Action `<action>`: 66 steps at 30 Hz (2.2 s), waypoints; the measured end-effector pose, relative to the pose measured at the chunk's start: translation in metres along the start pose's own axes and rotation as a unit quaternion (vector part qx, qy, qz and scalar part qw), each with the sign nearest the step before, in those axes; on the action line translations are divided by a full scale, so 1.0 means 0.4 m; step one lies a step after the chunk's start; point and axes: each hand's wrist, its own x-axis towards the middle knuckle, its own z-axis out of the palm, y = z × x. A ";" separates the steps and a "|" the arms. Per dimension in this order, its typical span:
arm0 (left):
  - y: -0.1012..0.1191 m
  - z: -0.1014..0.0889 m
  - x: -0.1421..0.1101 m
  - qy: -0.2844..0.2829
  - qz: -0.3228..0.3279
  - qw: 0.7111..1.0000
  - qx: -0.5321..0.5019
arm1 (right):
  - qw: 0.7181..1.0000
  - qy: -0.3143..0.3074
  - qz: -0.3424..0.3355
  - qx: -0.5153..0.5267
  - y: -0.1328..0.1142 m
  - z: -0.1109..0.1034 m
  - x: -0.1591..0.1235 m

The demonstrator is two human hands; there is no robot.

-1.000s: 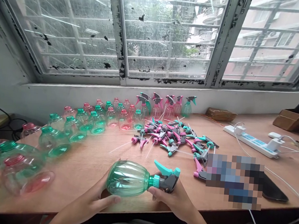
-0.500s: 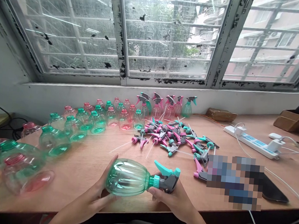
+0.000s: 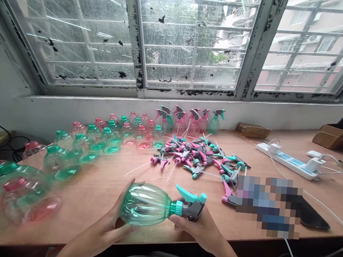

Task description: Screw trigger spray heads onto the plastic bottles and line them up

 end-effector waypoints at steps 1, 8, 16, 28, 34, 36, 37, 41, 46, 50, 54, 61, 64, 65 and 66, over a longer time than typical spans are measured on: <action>-0.002 0.001 0.000 -0.001 0.002 1.000 0.000 | 1.000 0.001 -0.001 0.000 0.002 -0.001 -0.001; 0.001 -0.002 0.001 -0.010 -0.017 1.000 -0.001 | 1.000 0.013 -0.008 -0.005 0.009 -0.004 -0.004; 0.017 -0.003 -0.002 -0.002 -0.022 1.000 -0.001 | 1.000 0.008 -0.004 -0.017 0.008 -0.005 -0.004; -0.002 -0.002 0.001 -0.001 0.000 1.000 0.005 | 1.000 0.015 0.002 -0.012 -0.013 0.006 -0.008; -0.010 -0.002 0.000 -0.001 -0.017 1.000 -0.019 | 1.000 0.022 0.006 -0.012 -0.012 0.005 -0.007; -0.011 -0.003 0.001 -0.002 -0.021 0.999 -0.025 | 1.000 0.020 0.008 -0.012 -0.012 0.005 -0.007; -0.008 -0.004 0.001 -0.003 -0.025 0.999 -0.023 | 1.000 0.019 0.008 -0.011 -0.013 0.005 -0.007; 0.012 -0.006 0.003 -0.003 -0.029 0.999 -0.024 | 1.000 0.017 0.004 -0.013 -0.013 0.004 -0.008; 0.014 -0.002 0.004 -0.004 -0.004 1.000 -0.018 | 1.000 0.018 0.008 0.003 -0.009 0.005 -0.008; 0.001 0.001 0.001 0.006 -0.006 1.000 -0.006 | 1.000 0.015 0.005 0.000 -0.008 0.005 -0.007; 0.000 0.000 -0.001 0.005 -0.008 1.000 -0.007 | 1.000 0.016 0.008 -0.001 -0.010 0.006 -0.007; 0.019 0.007 -0.001 0.009 -0.006 1.000 -0.025 | 1.000 0.027 0.007 -0.012 -0.012 0.008 -0.008; 0.023 0.009 -0.001 0.012 -0.012 1.000 -0.025 | 0.999 0.028 0.008 -0.014 -0.011 0.007 -0.007; 0.024 0.009 0.000 0.011 -0.015 0.999 -0.026 | 0.999 0.028 0.007 -0.013 -0.011 0.006 -0.007; 0.024 0.009 0.001 0.011 -0.018 0.999 -0.027 | 1.000 0.027 0.006 -0.013 -0.011 0.006 -0.007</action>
